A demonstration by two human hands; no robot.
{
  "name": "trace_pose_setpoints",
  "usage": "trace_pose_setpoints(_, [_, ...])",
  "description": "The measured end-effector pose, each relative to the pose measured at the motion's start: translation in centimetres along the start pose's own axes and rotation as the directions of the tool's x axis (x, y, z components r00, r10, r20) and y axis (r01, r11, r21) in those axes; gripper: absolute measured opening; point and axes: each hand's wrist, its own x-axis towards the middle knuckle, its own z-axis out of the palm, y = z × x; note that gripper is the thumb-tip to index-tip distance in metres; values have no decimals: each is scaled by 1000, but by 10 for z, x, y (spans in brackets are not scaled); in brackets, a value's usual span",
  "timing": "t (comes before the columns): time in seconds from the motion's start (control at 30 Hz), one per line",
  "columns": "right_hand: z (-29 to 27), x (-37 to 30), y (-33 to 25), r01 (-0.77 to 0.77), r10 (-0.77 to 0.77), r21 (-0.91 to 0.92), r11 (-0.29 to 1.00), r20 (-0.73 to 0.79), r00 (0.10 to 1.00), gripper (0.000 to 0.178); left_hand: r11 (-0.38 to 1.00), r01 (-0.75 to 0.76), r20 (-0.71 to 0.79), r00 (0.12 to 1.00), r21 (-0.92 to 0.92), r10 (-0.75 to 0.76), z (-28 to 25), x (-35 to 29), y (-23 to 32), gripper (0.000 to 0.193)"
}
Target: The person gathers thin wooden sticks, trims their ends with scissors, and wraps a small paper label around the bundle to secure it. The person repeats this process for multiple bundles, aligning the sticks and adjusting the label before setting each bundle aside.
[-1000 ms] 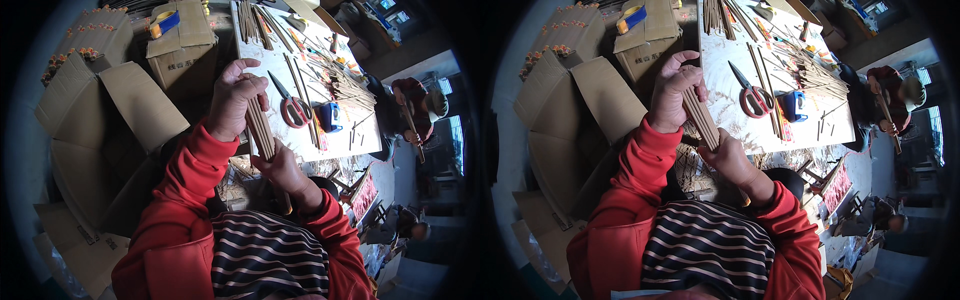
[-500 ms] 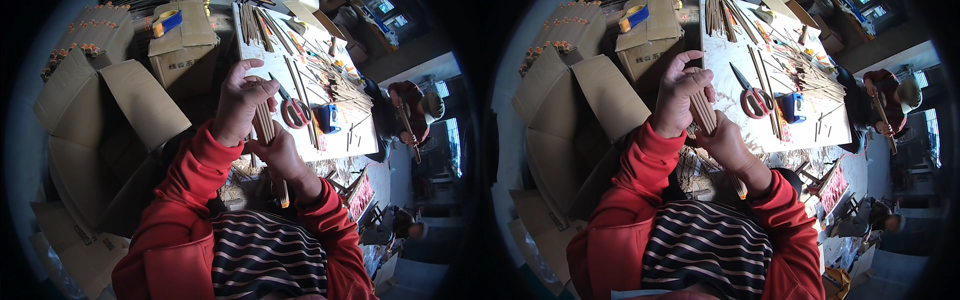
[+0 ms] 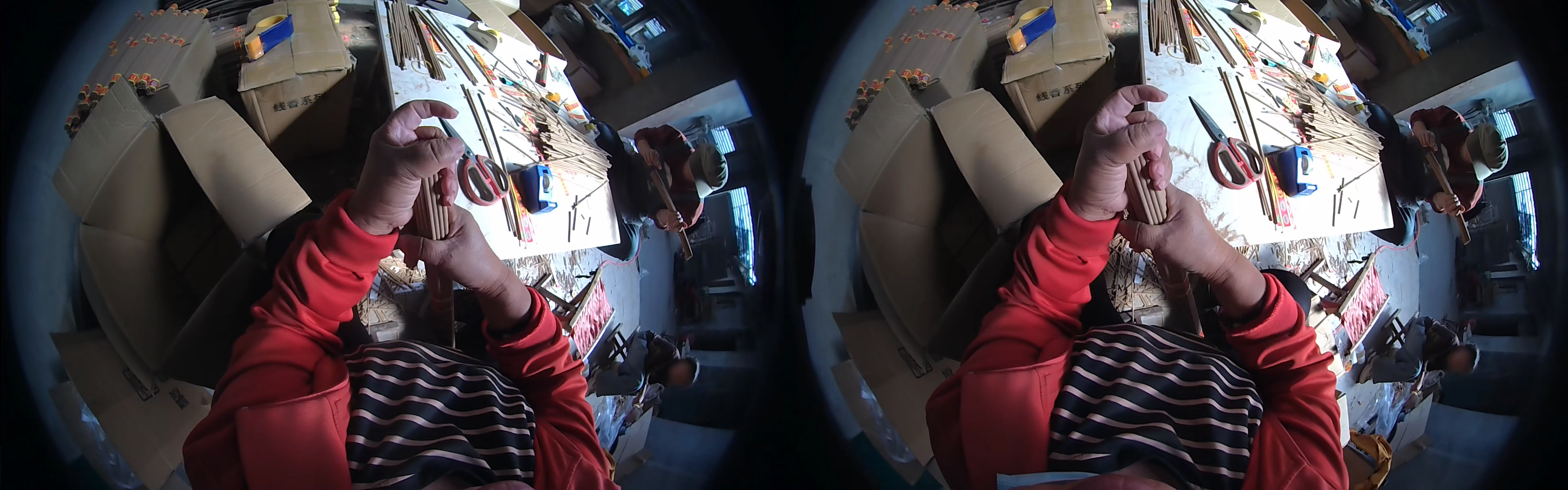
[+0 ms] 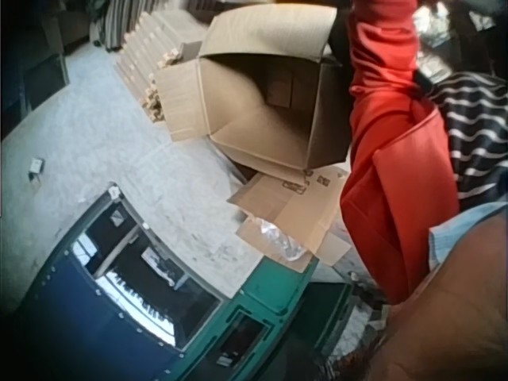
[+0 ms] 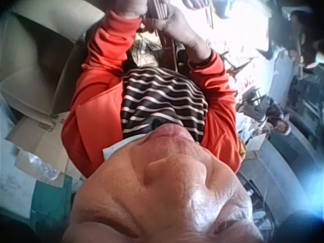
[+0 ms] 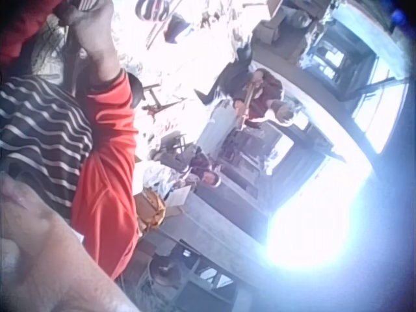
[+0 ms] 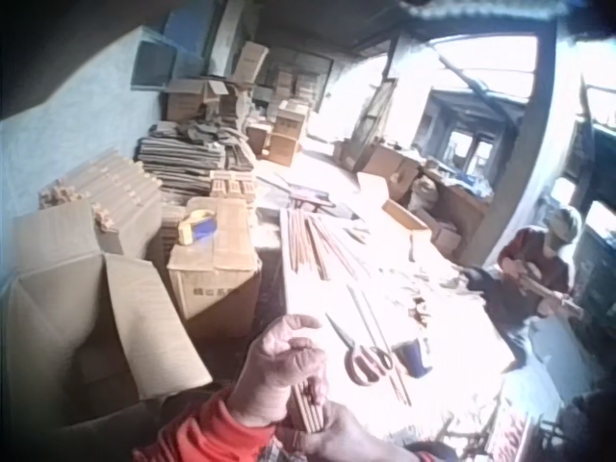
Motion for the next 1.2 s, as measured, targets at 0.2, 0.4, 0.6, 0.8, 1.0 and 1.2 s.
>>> trace_pose_setpoints(0.2, [4, 0, -3, 26, -46, -145, 989, -134, 990, 31, 998, -3, 46, 999, -61, 6, -1, 1, 0, 43])
trace_pose_setpoints(0.4, [3, 6, 11, 125, -267, -464, 877, -255, 929, 34, 997, -26, -68, 997, 72, 31, 6, -2, 8, 41])
trace_pose_setpoints(0.6, [-2, -3, -18, -172, 180, -83, 982, 115, 977, 22, 987, 56, 145, 989, -151, -34, -4, -3, 6, 41])
trace_pose_setpoints(0.8, [5, -12, -3, 207, -309, -376, 903, -233, 922, 28, 976, -101, 240, 960, -194, 147, 1, 1, 1, 73])
trace_pose_setpoints(1.0, [4, -28, -7, 152, -564, -763, 628, -312, 764, 27, 956, -270, 101, 960, 112, 260, 29, -24, -5, 89])
trace_pose_setpoints(1.2, [12, -53, -11, 306, -594, -681, 666, -235, 769, 30, 978, -206, 81, 976, 11, 204, 54, -45, 3, 53])
